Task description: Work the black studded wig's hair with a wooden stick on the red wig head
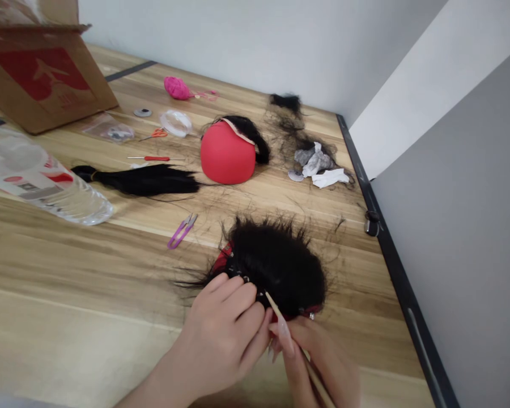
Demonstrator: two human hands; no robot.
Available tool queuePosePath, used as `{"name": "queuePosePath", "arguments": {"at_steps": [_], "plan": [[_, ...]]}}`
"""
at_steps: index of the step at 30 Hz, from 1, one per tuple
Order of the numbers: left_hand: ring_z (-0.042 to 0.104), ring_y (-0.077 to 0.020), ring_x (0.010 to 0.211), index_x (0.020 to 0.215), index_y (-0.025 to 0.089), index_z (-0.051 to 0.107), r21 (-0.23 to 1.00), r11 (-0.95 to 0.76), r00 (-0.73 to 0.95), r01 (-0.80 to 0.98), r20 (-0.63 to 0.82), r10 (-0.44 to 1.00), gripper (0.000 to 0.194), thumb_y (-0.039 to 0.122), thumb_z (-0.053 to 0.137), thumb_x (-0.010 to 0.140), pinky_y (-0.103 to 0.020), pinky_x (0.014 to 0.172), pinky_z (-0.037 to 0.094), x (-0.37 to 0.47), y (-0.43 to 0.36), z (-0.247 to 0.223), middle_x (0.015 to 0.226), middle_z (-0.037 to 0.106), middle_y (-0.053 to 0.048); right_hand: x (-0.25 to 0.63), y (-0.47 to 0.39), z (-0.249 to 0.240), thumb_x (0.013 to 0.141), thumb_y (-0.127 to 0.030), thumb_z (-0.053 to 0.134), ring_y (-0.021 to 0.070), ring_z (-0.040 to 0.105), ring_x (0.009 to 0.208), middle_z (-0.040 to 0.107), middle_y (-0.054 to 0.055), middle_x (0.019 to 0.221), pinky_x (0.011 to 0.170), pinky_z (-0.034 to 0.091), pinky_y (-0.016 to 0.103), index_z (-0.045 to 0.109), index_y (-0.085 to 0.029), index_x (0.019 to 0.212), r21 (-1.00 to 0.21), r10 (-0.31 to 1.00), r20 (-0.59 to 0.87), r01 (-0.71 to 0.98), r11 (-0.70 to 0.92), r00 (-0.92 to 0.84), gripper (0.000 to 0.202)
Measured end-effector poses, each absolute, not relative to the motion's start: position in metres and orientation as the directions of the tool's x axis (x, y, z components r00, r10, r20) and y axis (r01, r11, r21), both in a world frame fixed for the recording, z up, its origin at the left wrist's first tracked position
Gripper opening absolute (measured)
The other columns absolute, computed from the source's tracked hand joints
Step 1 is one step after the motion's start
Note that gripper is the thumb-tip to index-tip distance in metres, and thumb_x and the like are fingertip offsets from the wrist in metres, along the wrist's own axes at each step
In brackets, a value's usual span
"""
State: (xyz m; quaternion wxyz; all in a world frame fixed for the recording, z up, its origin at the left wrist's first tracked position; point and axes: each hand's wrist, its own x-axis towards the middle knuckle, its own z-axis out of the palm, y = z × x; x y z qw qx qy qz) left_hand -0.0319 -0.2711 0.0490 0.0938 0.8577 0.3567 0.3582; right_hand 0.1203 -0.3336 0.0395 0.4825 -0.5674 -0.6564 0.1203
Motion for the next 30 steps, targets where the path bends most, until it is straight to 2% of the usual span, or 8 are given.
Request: {"name": "queuePosePath", "arguments": {"at_steps": [13,19,24,30], "plan": [[0.034,-0.0164,0.063,0.064,0.016,0.050,0.418,-0.731,0.488,0.539,0.552,0.676,0.029,0.009,0.049,0.092,-0.034,0.061,0.025,-0.0303,-0.2715,0.0496,0.065,0.044,-0.001,0.1218,-0.3334,0.0412,0.096,-0.020,0.056,0.0128,0.068,0.067,0.074,0.000,0.079,0.068,0.053,0.023,0.070,-0.023,0.093,-0.678,0.871,0.489,0.645,0.352,0.038,0.014],[0.036,-0.0162,0.064,0.065,0.016,0.051,0.415,-0.728,0.479,0.545,0.558,0.677,0.028,0.010,0.048,0.092,-0.034,0.062,0.027,-0.0307,-0.2717,0.0500,0.065,0.045,-0.001,0.1195,-0.3354,0.0412,0.097,-0.024,0.056,0.0141,0.069,0.066,0.075,0.001,0.077,0.068,0.054,0.025,0.072,-0.023,0.092,-0.681,0.868,0.490,0.656,0.325,0.080,0.017],[0.035,-0.0161,0.063,0.064,0.016,0.051,0.417,-0.725,0.483,0.549,0.549,0.682,0.029,0.010,0.048,0.092,-0.034,0.061,0.027,-0.0299,-0.2719,0.0507,0.065,0.045,-0.001,0.1183,-0.3325,0.0415,0.097,-0.024,0.056,0.0137,0.069,0.066,0.075,0.002,0.077,0.068,0.054,0.025,0.072,-0.022,0.092,-0.698,0.859,0.498,0.642,0.316,0.119,0.017],[0.036,-0.0161,0.063,0.064,0.016,0.050,0.420,-0.723,0.480,0.548,0.550,0.683,0.029,0.010,0.048,0.092,-0.033,0.061,0.027,-0.0303,-0.2721,0.0501,0.065,0.045,-0.001,0.1216,-0.3326,0.0407,0.095,-0.019,0.058,0.0129,0.070,0.067,0.075,0.001,0.080,0.069,0.054,0.024,0.071,-0.022,0.096,-0.699,0.860,0.504,0.625,0.347,0.086,0.013]]}}
